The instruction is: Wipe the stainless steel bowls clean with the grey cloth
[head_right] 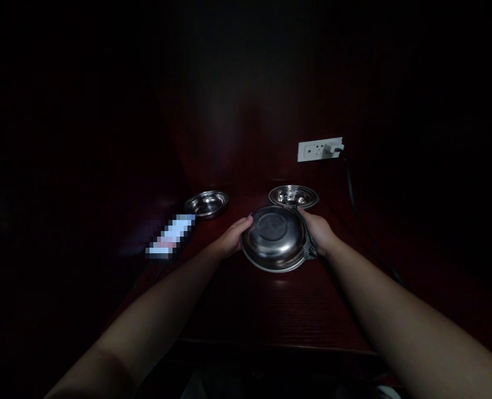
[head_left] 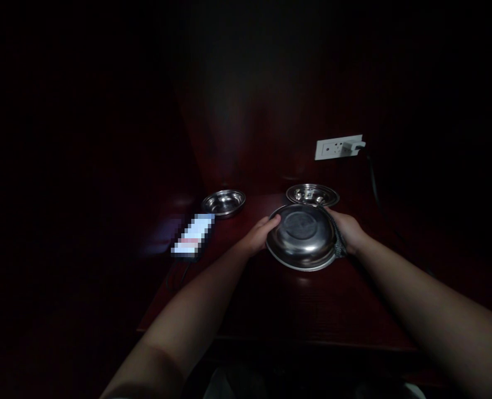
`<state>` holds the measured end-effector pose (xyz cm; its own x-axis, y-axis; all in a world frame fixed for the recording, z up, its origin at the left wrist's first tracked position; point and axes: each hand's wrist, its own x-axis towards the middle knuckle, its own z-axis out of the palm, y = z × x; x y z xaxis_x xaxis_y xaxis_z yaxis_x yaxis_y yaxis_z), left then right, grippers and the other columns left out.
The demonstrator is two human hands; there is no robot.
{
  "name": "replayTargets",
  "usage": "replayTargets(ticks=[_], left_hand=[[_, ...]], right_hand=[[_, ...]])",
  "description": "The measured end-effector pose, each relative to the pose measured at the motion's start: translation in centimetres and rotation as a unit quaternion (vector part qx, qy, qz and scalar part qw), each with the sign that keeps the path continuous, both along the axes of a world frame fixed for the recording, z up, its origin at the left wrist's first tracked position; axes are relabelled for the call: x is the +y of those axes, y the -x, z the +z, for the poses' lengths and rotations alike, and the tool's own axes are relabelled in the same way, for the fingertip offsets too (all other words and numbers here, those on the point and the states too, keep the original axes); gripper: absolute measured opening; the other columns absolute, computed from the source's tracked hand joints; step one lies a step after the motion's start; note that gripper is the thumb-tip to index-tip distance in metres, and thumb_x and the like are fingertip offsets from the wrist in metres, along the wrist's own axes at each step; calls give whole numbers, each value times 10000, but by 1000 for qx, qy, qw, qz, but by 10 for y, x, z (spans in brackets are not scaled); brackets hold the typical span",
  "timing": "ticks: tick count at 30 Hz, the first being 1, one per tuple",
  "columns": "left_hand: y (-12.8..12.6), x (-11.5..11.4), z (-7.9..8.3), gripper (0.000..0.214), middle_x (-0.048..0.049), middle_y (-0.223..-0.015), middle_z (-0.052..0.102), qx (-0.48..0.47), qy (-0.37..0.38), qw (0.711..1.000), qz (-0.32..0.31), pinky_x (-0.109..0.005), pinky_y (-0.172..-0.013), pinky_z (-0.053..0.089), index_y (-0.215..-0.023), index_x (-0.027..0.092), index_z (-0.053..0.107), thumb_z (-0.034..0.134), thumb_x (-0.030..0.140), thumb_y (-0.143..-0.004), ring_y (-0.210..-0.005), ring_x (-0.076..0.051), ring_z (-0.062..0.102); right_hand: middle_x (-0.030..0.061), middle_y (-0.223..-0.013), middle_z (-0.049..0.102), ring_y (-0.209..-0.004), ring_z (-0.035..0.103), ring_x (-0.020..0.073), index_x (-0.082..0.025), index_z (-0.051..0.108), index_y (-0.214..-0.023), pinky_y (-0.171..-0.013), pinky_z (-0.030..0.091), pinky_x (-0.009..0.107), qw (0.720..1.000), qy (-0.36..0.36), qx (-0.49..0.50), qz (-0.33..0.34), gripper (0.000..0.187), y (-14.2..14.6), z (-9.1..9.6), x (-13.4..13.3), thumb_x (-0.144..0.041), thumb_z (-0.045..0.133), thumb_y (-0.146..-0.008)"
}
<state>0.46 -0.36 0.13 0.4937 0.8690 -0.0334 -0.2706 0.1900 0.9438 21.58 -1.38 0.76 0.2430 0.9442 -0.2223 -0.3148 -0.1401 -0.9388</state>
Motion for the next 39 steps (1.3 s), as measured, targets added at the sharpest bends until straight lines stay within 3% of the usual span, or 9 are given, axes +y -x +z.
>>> replayTargets(ticks=[10, 16, 21, 27, 34, 39], left_hand=[[-1, 5, -7, 370, -65, -807, 671, -36, 2, 999, 12, -304, -720, 489, -972, 138, 617, 604, 440, -758, -720, -168, 640], [-4, 5, -5, 356, -83, -910, 679, -98, 46, 994, 22, -315, -806, 477, -1021, 152, 613, 501, 430, -829, -843, -182, 641], [1, 7, -2, 486, -85, -862, 673, -75, 60, 995, 17, -301, -729, 492, -1000, 154, 617, 393, 553, -835, -782, -176, 641], [4, 8, -4, 521, -104, -875, 670, -57, 40, 996, -53, -334, -727, 488, -983, 158, 600, 347, 587, -831, -771, -188, 638], [3, 7, -7, 527, -120, -1063, 648, -80, 30, 992, -90, -340, -767, 486, -1161, 193, 541, 317, 558, -852, -920, -211, 625], [2, 6, -6, 540, -132, -1078, 644, -79, 32, 993, -77, -349, -789, 486, -1161, 177, 550, 339, 562, -845, -978, -229, 610]], right_hand=[[58, -613, 674, -547, 618, 176, -118, 667, -791, -536, 498, 284, 1000, -18, 10, 4, 230, -1, 1, 0, -340, 640, -739], [47, -585, 653, -563, 615, 166, -124, 651, -759, -513, 495, 254, 998, -40, 9, -40, 251, -2, 0, 3, -373, 653, -725], [19, -580, 636, -609, 625, 158, -148, 633, -763, -574, 518, 245, 992, -90, 16, -84, 249, -4, -6, 9, -394, 651, -727], [16, -650, 655, -672, 633, 140, -144, 628, -813, -648, 532, 231, 984, -116, 45, -126, 235, -6, -8, 12, -373, 627, -757], [37, -667, 666, -703, 638, 154, -152, 629, -857, -697, 535, 267, 993, -80, 83, -16, 209, -3, -1, 5, -341, 552, -817], [36, -658, 656, -682, 634, 160, -158, 609, -824, -687, 536, 293, 995, -52, 83, -2, 221, -2, 0, 2, -370, 545, -815]])
